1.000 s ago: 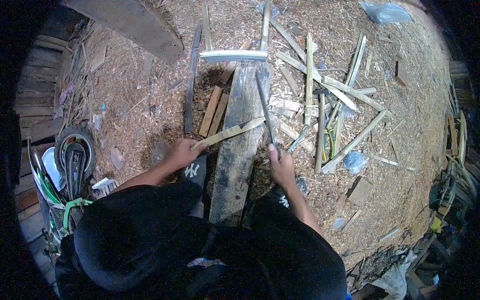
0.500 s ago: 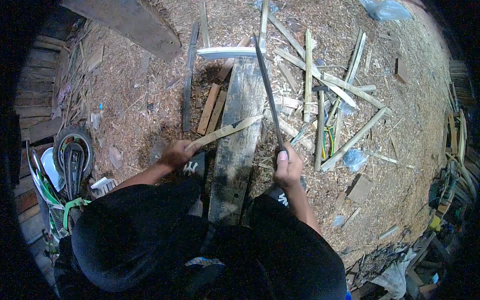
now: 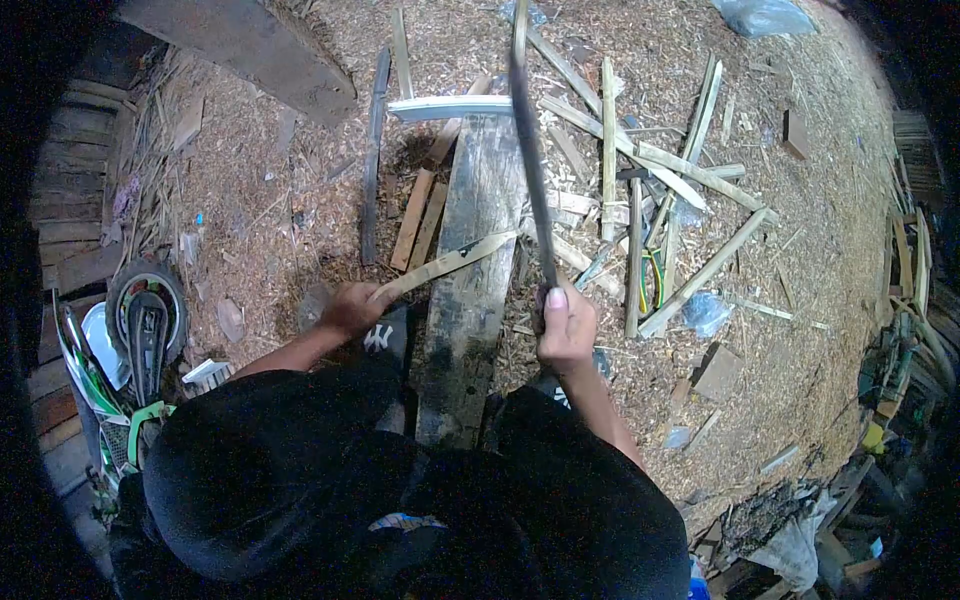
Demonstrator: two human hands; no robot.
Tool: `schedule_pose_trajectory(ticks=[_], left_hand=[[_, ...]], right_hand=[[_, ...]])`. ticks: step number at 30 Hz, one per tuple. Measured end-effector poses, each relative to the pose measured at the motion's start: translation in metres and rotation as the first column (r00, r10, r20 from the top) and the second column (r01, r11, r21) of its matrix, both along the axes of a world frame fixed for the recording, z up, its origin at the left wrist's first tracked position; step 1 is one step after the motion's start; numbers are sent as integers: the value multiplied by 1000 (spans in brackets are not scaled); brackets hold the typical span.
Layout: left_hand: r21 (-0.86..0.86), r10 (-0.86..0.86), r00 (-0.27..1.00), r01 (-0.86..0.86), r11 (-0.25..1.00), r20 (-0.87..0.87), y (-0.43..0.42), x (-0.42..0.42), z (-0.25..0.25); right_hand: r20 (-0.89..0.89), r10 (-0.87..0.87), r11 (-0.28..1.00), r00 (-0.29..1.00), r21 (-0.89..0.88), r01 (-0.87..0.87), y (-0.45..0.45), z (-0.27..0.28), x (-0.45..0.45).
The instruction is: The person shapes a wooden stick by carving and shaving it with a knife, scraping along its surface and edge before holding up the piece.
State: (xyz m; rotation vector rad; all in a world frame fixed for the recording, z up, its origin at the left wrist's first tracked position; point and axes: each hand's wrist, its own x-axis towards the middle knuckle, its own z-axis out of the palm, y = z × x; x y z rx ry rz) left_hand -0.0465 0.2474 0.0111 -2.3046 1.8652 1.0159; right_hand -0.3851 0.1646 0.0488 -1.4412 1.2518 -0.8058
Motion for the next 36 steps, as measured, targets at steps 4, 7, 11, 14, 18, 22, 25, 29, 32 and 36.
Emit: schedule_pose_trajectory(ticks=[4,7,11,14,18,22,25,29,32,36], left_hand=[[88,71,996,-75,993,53,-2,-2,2],[132,111,993,-105,986,-38,-3,-3,8],[123,102,993,-95,988,-54,-1,-4,8],[13,106,994,-106,994,-34,5,-3,1],[90,112,993,-108,990,-34,-1,-4,4],[160,146,983,-127,979,-112,1,-3,7],[113,148,984,-137,984,-103,1,-4,1],[70,109,991,-104,992,-78,5,-1,-8],[149,152,975,-128,980,-164,0,-3,5],[66,93,991,-87,994,-95,2,-3,-1]], right_hand=[[-371,75,991,926,132,-27,3,-74,-3],[-404,114,977,908,213,-28,-8,-61,0],[-257,40,991,966,132,-6,-10,-10,1],[15,-44,998,999,46,44,1,-22,-4],[-397,100,983,913,178,-30,3,-68,-1],[-370,83,982,925,188,-13,3,-56,-1],[-350,49,997,935,68,-26,5,-47,-10],[-56,-24,998,998,-67,20,0,-23,-12],[-69,-41,995,997,-89,35,14,-79,-14],[-399,94,974,912,226,-2,0,-67,-5]])
